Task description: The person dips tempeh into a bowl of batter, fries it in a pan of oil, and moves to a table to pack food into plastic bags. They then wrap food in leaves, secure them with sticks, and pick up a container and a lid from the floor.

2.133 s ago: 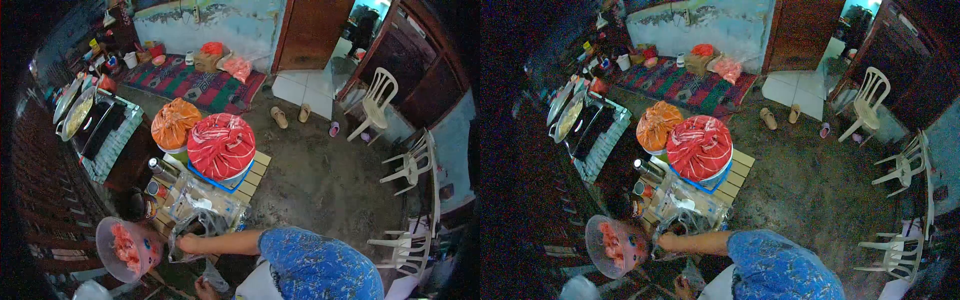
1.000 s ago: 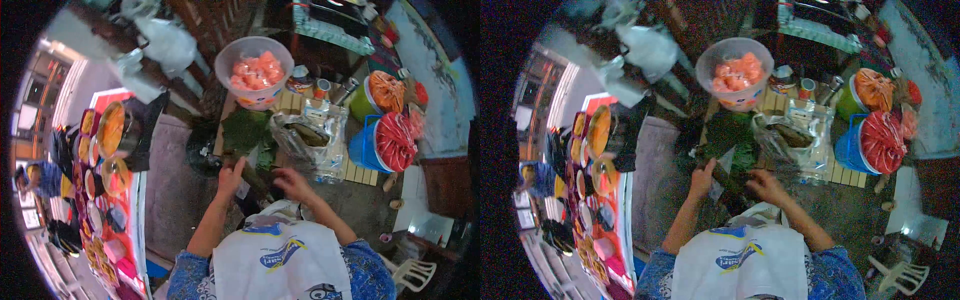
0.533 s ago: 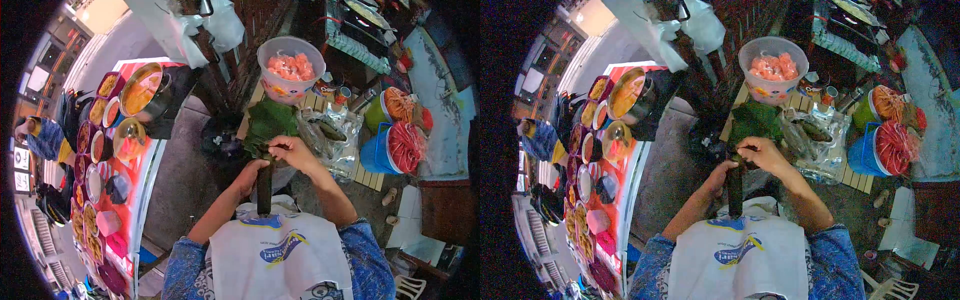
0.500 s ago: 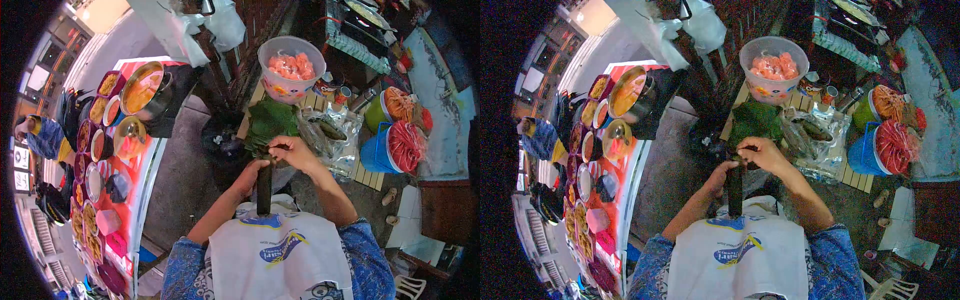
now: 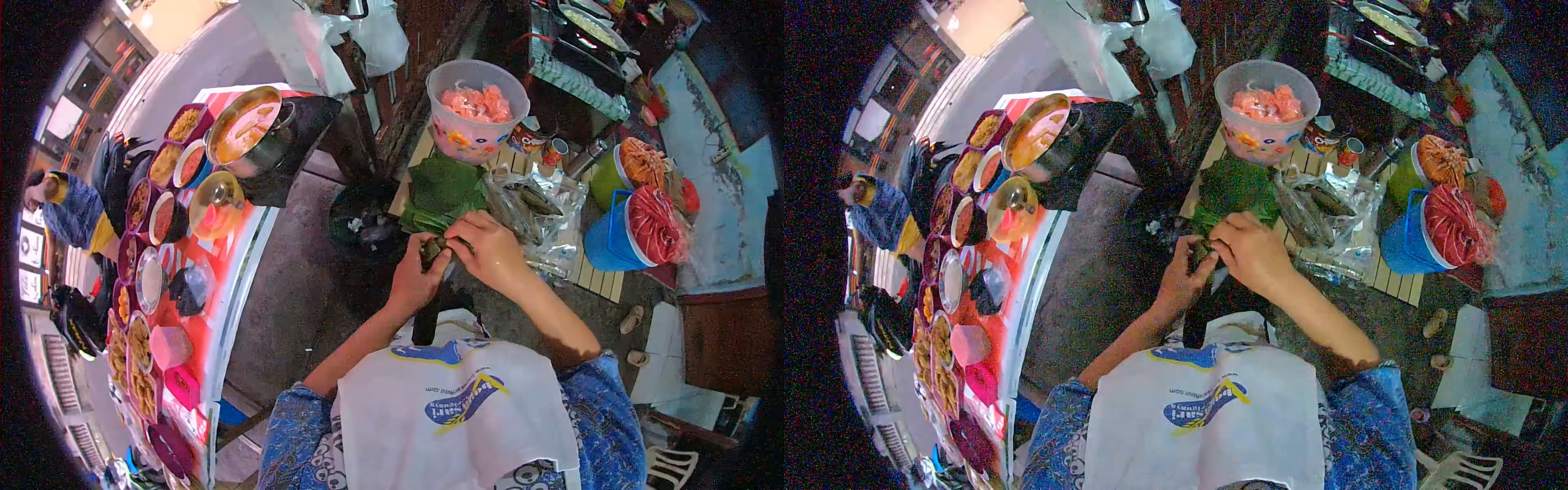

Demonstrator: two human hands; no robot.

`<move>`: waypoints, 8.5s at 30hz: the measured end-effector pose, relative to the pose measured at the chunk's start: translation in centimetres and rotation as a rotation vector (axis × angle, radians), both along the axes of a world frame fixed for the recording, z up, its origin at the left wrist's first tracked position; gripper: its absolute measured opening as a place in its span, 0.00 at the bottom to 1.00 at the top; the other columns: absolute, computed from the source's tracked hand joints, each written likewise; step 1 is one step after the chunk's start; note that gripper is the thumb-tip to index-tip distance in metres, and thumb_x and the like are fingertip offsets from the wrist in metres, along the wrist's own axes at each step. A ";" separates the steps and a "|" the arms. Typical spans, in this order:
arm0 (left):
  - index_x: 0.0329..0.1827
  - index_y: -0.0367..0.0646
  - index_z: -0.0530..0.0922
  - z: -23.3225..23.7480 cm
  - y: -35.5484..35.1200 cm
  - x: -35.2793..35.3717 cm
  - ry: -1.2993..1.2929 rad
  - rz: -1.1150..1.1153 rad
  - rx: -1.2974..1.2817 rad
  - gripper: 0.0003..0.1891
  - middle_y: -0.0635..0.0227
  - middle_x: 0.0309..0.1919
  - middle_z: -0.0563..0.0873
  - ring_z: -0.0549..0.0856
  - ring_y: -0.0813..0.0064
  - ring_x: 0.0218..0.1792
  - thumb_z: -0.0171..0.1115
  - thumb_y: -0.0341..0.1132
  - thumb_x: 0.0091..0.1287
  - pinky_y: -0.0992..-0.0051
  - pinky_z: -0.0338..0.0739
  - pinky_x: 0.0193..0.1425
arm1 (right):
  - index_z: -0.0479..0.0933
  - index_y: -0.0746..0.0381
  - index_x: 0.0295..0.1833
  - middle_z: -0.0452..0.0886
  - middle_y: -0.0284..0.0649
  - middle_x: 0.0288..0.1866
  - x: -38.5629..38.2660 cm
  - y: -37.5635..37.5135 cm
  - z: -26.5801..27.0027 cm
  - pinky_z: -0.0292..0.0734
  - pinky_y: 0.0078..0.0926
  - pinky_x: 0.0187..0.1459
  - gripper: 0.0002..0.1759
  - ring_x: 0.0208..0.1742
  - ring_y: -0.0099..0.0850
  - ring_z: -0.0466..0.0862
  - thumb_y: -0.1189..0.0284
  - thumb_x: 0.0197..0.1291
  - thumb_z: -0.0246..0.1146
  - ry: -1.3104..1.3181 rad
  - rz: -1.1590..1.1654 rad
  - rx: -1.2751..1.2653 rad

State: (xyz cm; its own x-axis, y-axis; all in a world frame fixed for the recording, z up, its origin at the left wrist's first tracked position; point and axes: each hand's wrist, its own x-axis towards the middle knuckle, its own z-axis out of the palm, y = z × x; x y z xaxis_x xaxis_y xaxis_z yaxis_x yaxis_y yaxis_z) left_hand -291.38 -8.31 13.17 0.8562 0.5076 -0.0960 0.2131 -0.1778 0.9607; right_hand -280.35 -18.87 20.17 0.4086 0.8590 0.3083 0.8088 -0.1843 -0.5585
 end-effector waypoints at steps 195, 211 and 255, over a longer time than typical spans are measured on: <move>0.59 0.39 0.63 -6.2 23.7 -40.2 -0.098 1.457 -0.584 0.32 0.71 0.33 0.77 0.75 0.81 0.28 0.67 0.37 0.52 0.79 0.72 0.33 | 0.60 0.44 0.63 0.53 0.46 0.67 -38.4 55.8 -14.6 0.53 0.56 0.60 0.36 0.65 0.52 0.55 0.71 0.45 0.61 -0.639 1.518 -0.110; 0.51 0.42 0.68 -6.4 19.2 -43.2 -0.213 1.795 -0.625 0.23 0.73 0.32 0.77 0.74 0.83 0.28 0.66 0.34 0.53 0.82 0.71 0.29 | 0.69 0.63 0.52 0.75 0.37 0.48 -32.8 61.9 -2.9 0.66 0.23 0.52 0.25 0.49 0.27 0.73 0.82 0.43 0.61 0.309 1.139 -0.374; 0.65 0.43 0.55 -5.8 23.5 -66.1 0.088 1.251 -0.490 0.38 0.58 0.45 0.77 0.79 0.73 0.36 0.64 0.41 0.54 0.73 0.73 0.40 | 0.70 0.60 0.51 0.69 0.48 0.54 -57.8 51.8 -4.9 0.57 0.44 0.59 0.21 0.57 0.48 0.66 0.74 0.47 0.61 -0.212 1.299 -0.182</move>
State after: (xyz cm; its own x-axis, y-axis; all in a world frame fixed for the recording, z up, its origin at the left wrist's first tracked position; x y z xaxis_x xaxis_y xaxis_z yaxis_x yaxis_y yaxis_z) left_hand -357.52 15.24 7.39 -0.1716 0.8358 -0.5215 0.0422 0.5351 0.8437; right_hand -338.15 32.97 15.27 -0.7765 0.6215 0.1039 0.5206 0.7256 -0.4499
